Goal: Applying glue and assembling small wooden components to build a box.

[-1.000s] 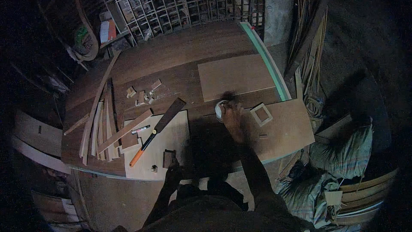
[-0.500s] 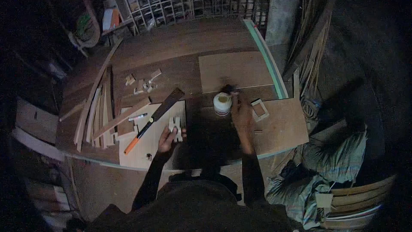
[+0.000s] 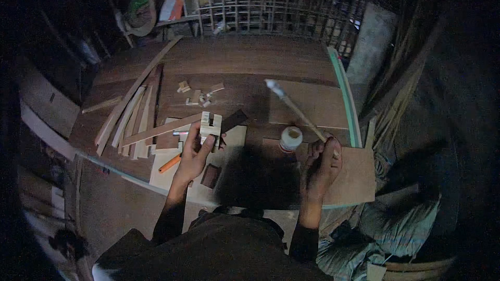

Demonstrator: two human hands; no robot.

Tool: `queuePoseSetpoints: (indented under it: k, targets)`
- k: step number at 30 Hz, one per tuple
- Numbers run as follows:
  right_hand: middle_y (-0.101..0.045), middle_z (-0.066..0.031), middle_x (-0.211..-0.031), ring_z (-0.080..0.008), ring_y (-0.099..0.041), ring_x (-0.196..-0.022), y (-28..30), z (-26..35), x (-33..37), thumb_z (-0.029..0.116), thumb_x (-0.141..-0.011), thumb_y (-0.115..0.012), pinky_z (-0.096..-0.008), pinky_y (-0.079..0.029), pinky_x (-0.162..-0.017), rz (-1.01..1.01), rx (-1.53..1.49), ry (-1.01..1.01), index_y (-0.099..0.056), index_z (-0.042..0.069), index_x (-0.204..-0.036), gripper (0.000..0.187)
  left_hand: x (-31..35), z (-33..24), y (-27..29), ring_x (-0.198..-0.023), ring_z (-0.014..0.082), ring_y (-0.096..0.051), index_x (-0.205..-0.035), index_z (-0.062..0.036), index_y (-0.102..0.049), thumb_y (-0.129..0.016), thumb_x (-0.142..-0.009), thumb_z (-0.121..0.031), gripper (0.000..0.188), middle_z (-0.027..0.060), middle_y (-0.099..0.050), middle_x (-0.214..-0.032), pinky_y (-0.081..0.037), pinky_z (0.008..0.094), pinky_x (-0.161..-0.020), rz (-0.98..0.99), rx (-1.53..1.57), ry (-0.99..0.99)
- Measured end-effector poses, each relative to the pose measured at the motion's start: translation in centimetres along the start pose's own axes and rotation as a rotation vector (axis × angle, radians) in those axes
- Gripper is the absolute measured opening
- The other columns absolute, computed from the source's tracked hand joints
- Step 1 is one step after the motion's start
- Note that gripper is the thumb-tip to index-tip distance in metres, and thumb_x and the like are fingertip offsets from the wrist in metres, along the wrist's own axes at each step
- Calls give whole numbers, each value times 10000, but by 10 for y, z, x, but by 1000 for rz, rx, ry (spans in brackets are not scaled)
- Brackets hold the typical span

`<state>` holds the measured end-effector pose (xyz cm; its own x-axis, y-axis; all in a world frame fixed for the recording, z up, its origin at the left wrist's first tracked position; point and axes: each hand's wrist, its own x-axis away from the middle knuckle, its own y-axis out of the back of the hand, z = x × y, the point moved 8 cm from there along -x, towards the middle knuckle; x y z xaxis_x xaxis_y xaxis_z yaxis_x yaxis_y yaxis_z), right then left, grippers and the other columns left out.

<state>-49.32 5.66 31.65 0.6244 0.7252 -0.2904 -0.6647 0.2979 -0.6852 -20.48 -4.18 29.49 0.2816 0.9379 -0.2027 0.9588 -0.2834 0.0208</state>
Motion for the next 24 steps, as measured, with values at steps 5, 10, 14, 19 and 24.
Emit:
queuePoseSetpoints:
  k: [5,10,14,19,24]
  targets:
    - [-565,-10,-858,-86,-494,-781,-64,-24,25,265,-997,-580,-240,-416,-686,18,59,-91,-561,36,-1004,230,25,-36,52,-1062,170,-558,-1350,-26,-389,-580,-982,-139,430,100,-583,-1152,-452,311,-923,-65,-5,-42]
    - [-577,-21,-909,-101,-523,-804,-114,-31,41,308,-1001,-562,-261,-448,-684,164,335,-9,-562,32,-1004,276,51,-75,102,-1076,199,-583,-1332,15,-422,-615,-953,-122,447,155,-599,-1160,-458,328,-925,-197,-153,-128]
    - [-578,-35,-913,-122,-540,-802,-147,-42,54,263,-994,-571,-269,-470,-658,227,503,45,-560,20,-999,243,65,-92,131,-1064,224,-601,-1328,19,-435,-620,-953,-142,448,188,-616,-1141,-478,344,-902,-252,-232,-143]
    - [-606,-73,-914,-143,-567,-780,-180,-45,81,138,-974,-565,-266,-486,-647,314,493,40,-572,5,-1001,135,81,-94,167,-1039,288,-634,-1317,26,-443,-629,-952,-187,462,234,-626,-1128,-513,397,-837,-287,-366,-79]
    - [-621,-135,-911,-171,-571,-740,-221,-31,101,70,-970,-507,-281,-491,-643,577,602,348,-569,-31,-1001,122,90,-98,192,-1017,300,-647,-1310,25,-447,-632,-949,-192,459,244,-624,-1128,-511,399,-835,-277,-458,-126]
